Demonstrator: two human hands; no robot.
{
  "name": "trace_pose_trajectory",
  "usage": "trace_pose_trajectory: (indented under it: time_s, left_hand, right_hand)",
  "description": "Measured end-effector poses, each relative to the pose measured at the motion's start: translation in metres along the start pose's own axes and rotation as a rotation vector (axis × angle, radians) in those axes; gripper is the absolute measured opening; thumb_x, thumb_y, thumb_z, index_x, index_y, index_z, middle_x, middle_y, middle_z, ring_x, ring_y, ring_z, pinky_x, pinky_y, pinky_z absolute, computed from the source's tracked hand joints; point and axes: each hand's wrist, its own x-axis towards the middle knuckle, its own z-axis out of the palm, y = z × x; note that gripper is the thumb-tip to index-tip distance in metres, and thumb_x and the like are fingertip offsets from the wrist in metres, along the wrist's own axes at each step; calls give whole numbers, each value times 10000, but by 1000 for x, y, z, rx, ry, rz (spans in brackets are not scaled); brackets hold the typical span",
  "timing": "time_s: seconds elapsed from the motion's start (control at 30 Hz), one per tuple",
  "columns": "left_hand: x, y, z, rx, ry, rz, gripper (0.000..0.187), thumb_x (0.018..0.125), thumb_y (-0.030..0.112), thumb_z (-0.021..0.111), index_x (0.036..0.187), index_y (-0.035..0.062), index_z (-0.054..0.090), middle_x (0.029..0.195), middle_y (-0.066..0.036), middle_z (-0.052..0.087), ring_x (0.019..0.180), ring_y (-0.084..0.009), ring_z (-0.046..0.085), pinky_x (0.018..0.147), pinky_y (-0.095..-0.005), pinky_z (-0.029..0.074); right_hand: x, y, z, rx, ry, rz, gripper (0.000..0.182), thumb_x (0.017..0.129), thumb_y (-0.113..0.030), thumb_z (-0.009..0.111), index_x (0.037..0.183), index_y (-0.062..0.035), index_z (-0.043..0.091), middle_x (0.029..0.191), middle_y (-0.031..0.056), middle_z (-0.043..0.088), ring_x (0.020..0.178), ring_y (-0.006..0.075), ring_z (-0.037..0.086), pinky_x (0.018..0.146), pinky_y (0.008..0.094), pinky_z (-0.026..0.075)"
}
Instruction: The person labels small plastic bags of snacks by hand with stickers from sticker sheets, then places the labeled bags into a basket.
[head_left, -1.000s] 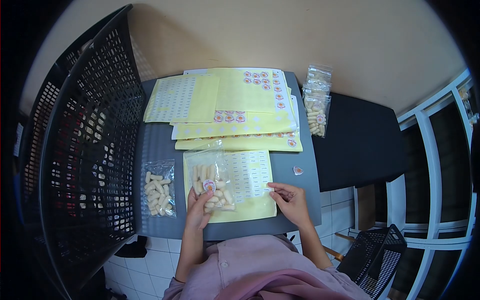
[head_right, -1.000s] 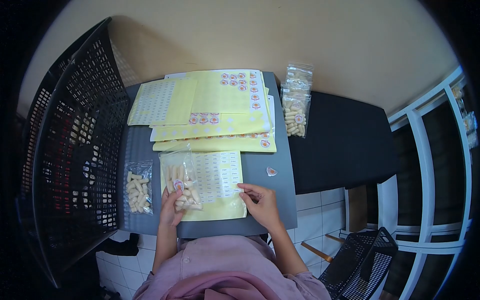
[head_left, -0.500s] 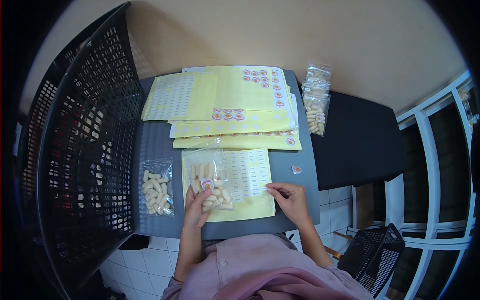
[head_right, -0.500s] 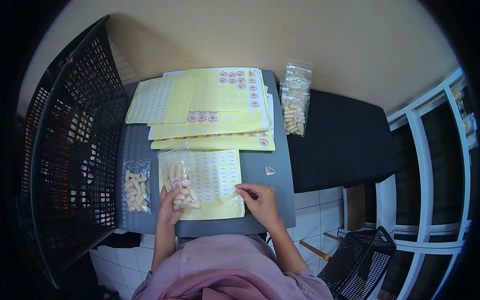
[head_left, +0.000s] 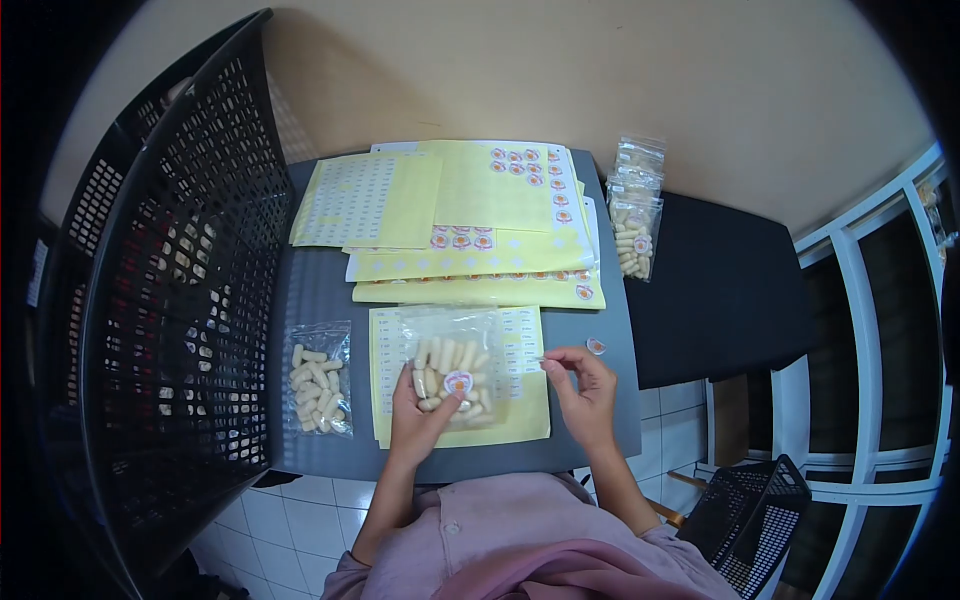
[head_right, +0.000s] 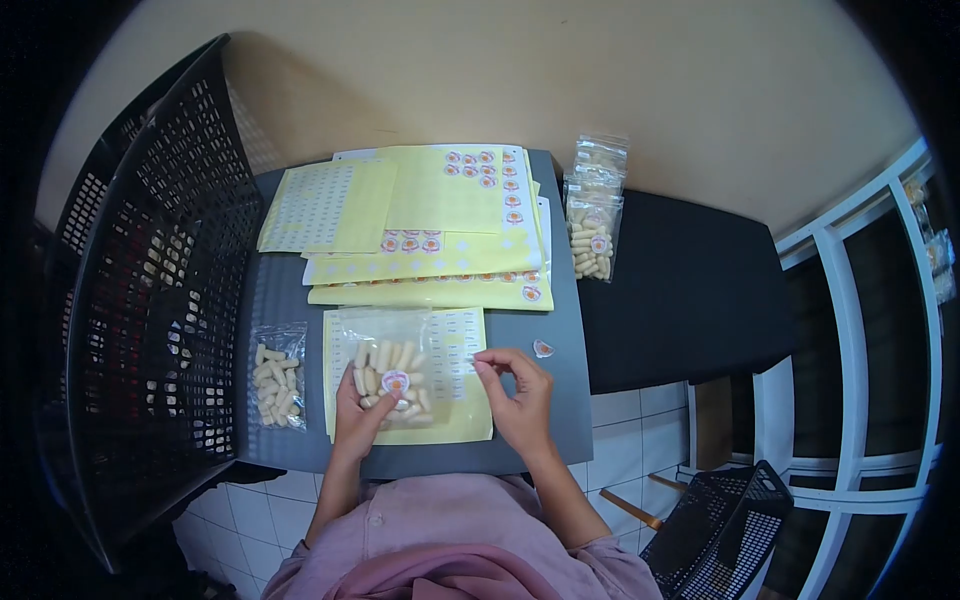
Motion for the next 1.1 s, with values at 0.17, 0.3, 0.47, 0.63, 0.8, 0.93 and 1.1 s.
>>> trace_pose_trajectory:
  time_s: [0.17, 0.3, 0.47, 0.63, 0.8, 0.93, 1.1]
  left_hand:
    - [-8, 32, 21, -46, -93, 62, 606, 686, -51, 619, 1187, 9, 285, 1077, -113, 455, 998, -159, 484, 826, -263, 427]
    - [-15, 42, 26, -68, -210, 142, 675, 653, -69, 644, 1207, 21, 268, 1142, -123, 410, 1061, -174, 447, 859, -278, 410]
    - [-16, 54, 34, -2, -183, 309, 769, 643, -51, 660, 1261, 16, 206, 1171, -151, 387, 1083, -213, 440, 883, -295, 391]
    - [-14, 50, 34, 132, -102, 433, 771, 656, -25, 653, 1275, 5, 194, 1140, -173, 435, 1052, -231, 475, 854, -307, 408]
    - [-12, 55, 32, 320, -74, 537, 766, 660, -18, 644, 1280, 5, 194, 1092, -192, 479, 1006, -256, 515, 819, -317, 429]
    - [-11, 55, 34, 334, -43, 558, 772, 661, -16, 645, 1284, 9, 191, 1070, -205, 497, 991, -276, 528, 813, -334, 435]
    - [-10, 57, 32, 384, -54, 585, 777, 662, -2, 654, 1284, 0, 188, 1097, -213, 482, 1007, -293, 518, 823, -342, 432]
  right_hand:
    - [12, -38, 24, 146, -173, -147, 117, 705, 65, 587, 819, 47, 599, 804, 107, 601, 764, 135, 564, 682, 235, 437]
    - [21, -56, 40, 181, -194, -284, 105, 677, 31, 612, 780, 24, 624, 739, 112, 624, 655, 141, 595, 607, 233, 463]
    - [22, -67, 55, 105, -154, -239, 190, 681, 3, 615, 871, 14, 600, 725, 101, 624, 645, 136, 598, 599, 236, 465]
    - [21, -73, 60, 76, -154, -237, 302, 692, -9, 606, 989, -9, 551, 705, 85, 628, 649, 132, 608, 601, 241, 467]
    - [23, -77, 62, 29, -155, -222, 315, 690, -29, 607, 999, -14, 547, 689, 82, 631, 638, 133, 613, 606, 239, 466]
    - [25, -80, 63, 1, -145, -202, 326, 689, -31, 612, 1008, -14, 545, 695, 84, 633, 638, 130, 611, 604, 238, 466]
    - [24, -80, 65, 83, -130, -130, 342, 676, -10, 652, 996, 29, 537, 681, 71, 632, 655, 78, 577, 664, 215, 436]
